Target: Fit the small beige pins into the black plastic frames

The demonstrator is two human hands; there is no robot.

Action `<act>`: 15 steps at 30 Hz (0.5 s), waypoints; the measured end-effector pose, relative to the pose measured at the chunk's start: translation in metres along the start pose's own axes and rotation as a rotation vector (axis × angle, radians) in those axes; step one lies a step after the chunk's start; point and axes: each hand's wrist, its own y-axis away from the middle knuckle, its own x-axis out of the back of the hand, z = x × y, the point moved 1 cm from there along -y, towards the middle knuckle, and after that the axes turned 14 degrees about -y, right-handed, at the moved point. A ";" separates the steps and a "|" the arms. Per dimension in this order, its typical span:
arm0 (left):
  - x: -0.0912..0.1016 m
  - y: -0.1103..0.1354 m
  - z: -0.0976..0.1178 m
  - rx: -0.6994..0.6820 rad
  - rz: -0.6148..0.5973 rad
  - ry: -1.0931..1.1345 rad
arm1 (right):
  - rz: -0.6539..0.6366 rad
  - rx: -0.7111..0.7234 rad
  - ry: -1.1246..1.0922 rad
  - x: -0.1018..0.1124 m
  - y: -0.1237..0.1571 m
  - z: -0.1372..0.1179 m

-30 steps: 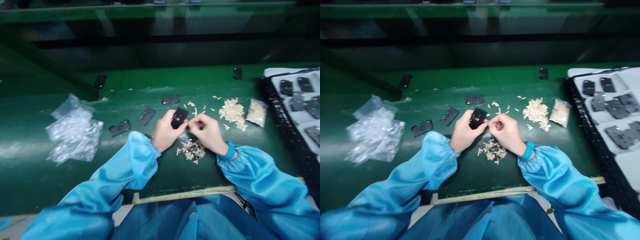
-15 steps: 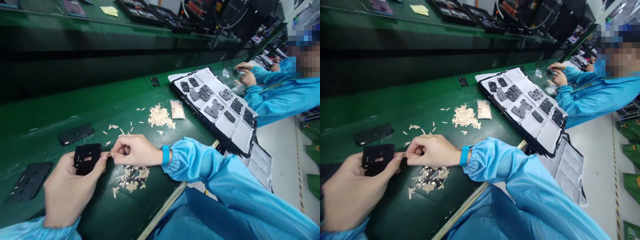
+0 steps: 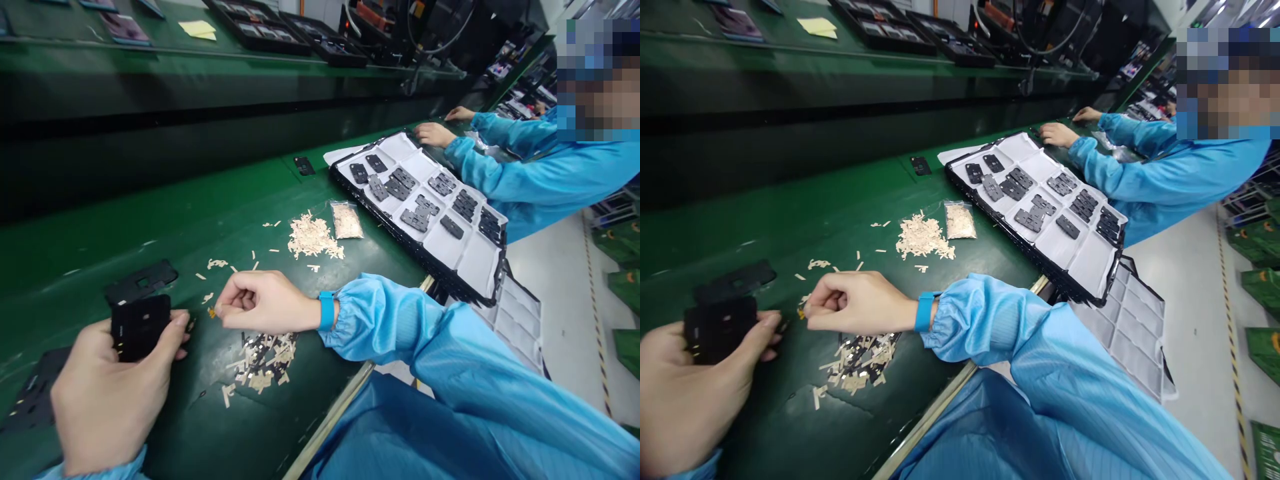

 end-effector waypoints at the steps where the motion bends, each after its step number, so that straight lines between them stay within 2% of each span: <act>1: 0.001 0.000 0.001 0.005 -0.007 -0.035 | -0.001 -0.004 0.000 0.000 0.000 0.000; 5: 0.006 0.005 0.009 0.033 -0.024 -0.015 | -0.012 -0.037 0.009 0.000 0.000 0.000; 11: 0.008 0.013 0.017 0.047 -0.165 0.264 | -0.026 0.021 0.055 0.001 0.000 -0.003; 15: 0.008 0.013 0.019 0.077 -0.232 0.287 | -0.037 0.061 0.107 0.001 0.001 -0.004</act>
